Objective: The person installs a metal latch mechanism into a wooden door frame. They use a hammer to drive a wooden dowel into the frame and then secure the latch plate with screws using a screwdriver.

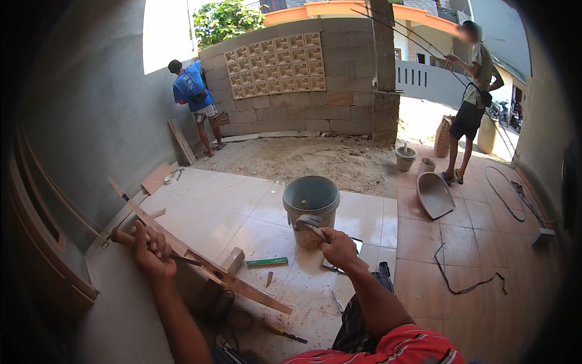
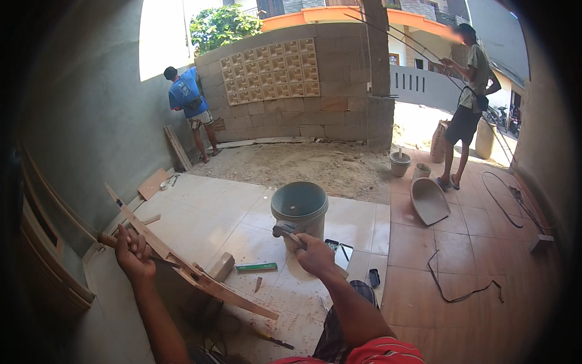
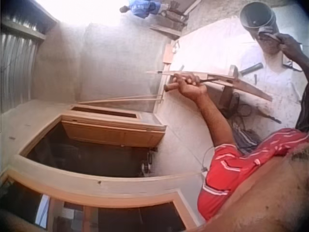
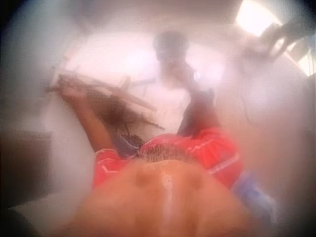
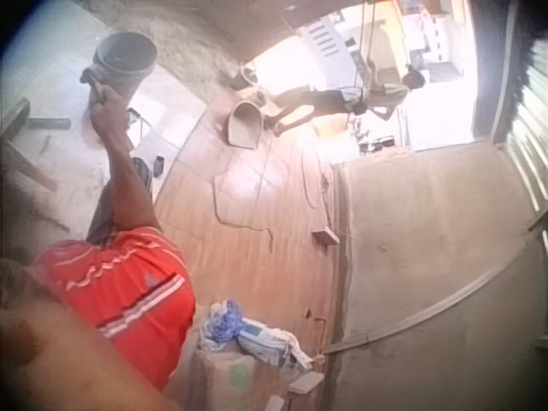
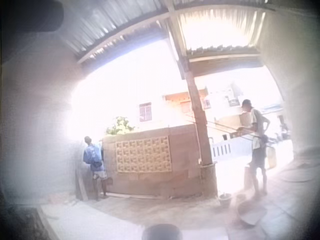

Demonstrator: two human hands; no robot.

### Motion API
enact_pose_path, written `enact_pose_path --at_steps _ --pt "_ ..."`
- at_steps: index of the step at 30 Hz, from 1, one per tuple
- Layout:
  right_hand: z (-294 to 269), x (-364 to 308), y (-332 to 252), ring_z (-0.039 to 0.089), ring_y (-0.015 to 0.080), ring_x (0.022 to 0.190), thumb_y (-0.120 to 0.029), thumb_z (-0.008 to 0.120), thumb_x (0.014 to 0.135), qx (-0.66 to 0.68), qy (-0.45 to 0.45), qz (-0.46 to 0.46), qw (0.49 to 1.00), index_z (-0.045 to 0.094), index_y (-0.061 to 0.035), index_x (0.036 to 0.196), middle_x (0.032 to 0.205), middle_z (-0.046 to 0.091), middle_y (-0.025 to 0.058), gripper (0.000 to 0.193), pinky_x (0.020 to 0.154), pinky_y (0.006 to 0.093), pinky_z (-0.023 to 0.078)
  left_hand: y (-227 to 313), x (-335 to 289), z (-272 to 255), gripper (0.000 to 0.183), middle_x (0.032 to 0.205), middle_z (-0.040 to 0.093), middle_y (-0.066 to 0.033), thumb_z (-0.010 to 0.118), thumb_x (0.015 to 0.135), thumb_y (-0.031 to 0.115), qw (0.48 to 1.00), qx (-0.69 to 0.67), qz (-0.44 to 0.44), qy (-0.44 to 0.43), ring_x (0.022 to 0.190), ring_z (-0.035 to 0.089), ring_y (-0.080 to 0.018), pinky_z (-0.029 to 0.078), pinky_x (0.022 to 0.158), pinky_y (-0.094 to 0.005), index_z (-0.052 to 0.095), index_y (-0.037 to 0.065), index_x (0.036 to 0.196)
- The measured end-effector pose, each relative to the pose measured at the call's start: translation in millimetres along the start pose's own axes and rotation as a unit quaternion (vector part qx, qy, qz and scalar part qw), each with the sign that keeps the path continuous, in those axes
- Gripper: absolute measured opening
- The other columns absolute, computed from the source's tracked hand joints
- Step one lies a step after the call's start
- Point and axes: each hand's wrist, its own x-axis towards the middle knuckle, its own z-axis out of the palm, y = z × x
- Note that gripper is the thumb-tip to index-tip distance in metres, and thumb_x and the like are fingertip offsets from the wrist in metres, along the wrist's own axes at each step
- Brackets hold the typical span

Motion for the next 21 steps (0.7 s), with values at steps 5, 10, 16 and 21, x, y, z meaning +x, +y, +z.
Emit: enact_pose_path --at_steps 5,10,16,21 --pt "-10 -2 15 0.071 0.0359 0.109 -0.026 0.068 0.09 0.013 0.003 0.006 1.0 0.07 -0.0224 0.132 0.114 0.076 0.015 0.042 0.095 0.0469 0.053 -6 -1 14 0.038 0.061 0.034 0.0047 0.064 0.106 0.029 0.996 0.029 0.078 0.012 0.045 0.025 -0.0042 0.017 0.039 -0.0234 0.041 0.016 0.078" --pt "-3 -1 0 0.069 0.038 0.11 -0.028 0.069 0.09 0.025 -0.001 0.007 1.0 0.071 -0.0208 0.128 0.112 0.076 0.0147 0.038 0.095 0.0498 0.052 36 0 -17 0.034 0.075 0.05 0.0004 0.07 0.102 0.033 0.906 0.407 0.071 0.089 0.067 0.047 -0.0076 0.038 0.06 -0.0216 0.06 0.004 0.088" --pt "-18 -9 5 0.069 0.0368 0.111 -0.026 0.068 0.089 0.042 0.028 0.014 0.999 0.071 -0.0204 0.126 0.111 0.076 0.0152 0.037 0.098 0.0515 0.049 -8 -21 -59 0.035 0.091 0.07 -0.0106 0.064 0.106 0.025 0.793 0.593 -0.023 -0.135 0.087 0.063 -0.0183 0.049 0.086 -0.036 0.068 -0.009 0.097" --pt "-23 -15 -1 0.07 0.0364 0.11 -0.024 0.067 0.089 0.051 0.025 0.015 0.998 0.072 -0.0208 0.126 0.109 0.076 0.0147 0.037 0.097 0.0519 0.049 -35 -36 -93 0.024 0.096 0.071 -0.0116 0.065 0.105 0.015 0.752 0.603 0.115 -0.241 0.087 0.064 -0.0191 0.051 0.082 -0.0353 0.063 -0.009 0.108"
